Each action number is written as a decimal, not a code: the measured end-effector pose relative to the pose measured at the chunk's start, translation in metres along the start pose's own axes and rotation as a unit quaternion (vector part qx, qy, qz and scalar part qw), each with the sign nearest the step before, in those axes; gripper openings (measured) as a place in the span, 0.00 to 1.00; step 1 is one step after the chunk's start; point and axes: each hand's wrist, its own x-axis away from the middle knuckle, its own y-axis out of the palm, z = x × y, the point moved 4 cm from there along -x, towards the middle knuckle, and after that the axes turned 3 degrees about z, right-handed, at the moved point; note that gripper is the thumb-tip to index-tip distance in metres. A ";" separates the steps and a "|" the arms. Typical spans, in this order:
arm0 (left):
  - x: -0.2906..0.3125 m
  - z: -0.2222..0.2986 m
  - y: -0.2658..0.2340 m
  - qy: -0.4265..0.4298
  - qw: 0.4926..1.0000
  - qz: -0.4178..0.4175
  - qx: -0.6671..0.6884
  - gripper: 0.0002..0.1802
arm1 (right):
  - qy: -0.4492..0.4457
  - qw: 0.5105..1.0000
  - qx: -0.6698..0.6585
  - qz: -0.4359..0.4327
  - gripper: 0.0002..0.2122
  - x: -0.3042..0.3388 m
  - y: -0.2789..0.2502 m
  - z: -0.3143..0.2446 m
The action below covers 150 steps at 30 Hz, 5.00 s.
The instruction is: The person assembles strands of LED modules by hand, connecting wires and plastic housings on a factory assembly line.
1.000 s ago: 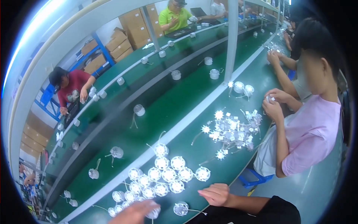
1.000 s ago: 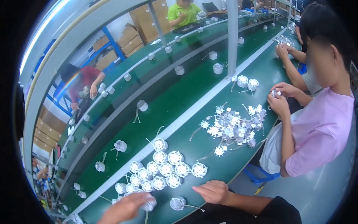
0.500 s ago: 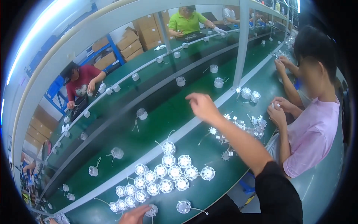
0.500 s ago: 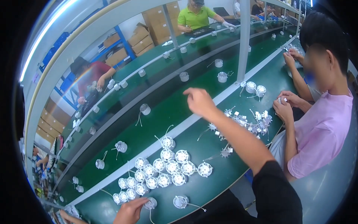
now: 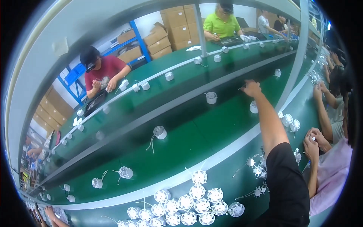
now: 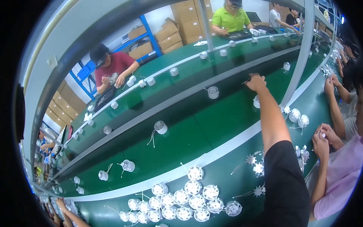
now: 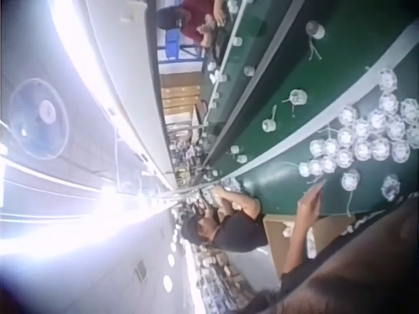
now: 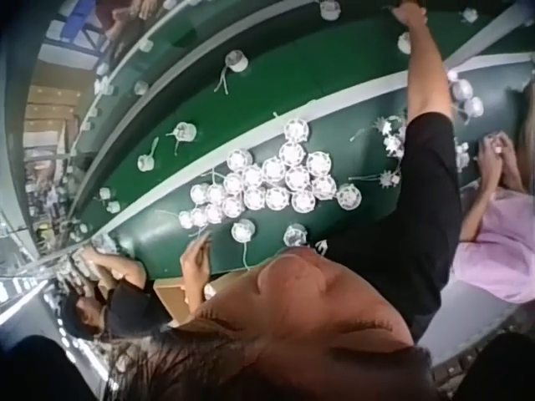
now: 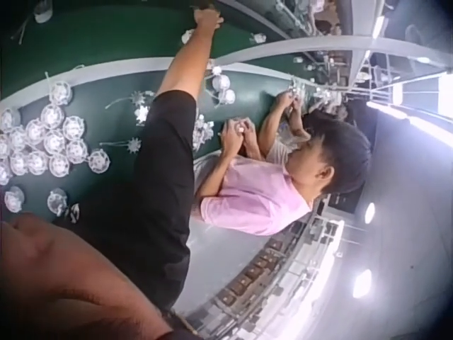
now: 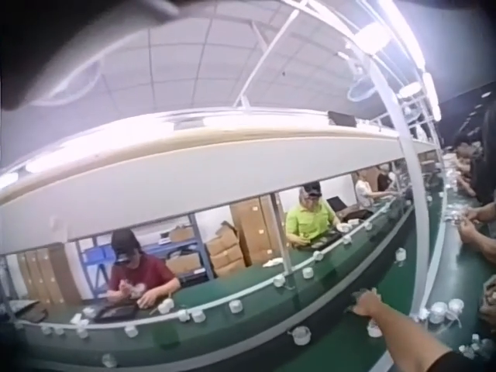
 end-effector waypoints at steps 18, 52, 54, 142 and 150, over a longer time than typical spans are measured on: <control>0.042 0.030 0.013 0.023 0.999 -0.009 0.025 0.20 | -0.363 0.920 -0.019 -0.149 0.25 0.150 -0.003 -0.228; 0.081 0.028 0.065 0.049 0.986 0.131 0.090 0.26 | -0.397 0.856 -0.250 -0.216 0.23 0.439 -0.132 -0.231; 0.083 0.022 0.065 0.043 0.986 0.140 0.084 0.26 | -0.400 0.833 -0.362 -0.126 0.21 0.451 -0.156 -0.215; 0.075 0.072 0.112 -0.090 0.459 -0.082 0.880 0.15 | -0.349 0.723 -0.491 -0.338 0.12 0.646 -0.202 -0.147; 0.076 0.072 0.110 -0.093 0.665 -0.036 0.740 0.20 | -0.430 0.810 -0.361 -0.170 0.11 0.643 -0.208 -0.156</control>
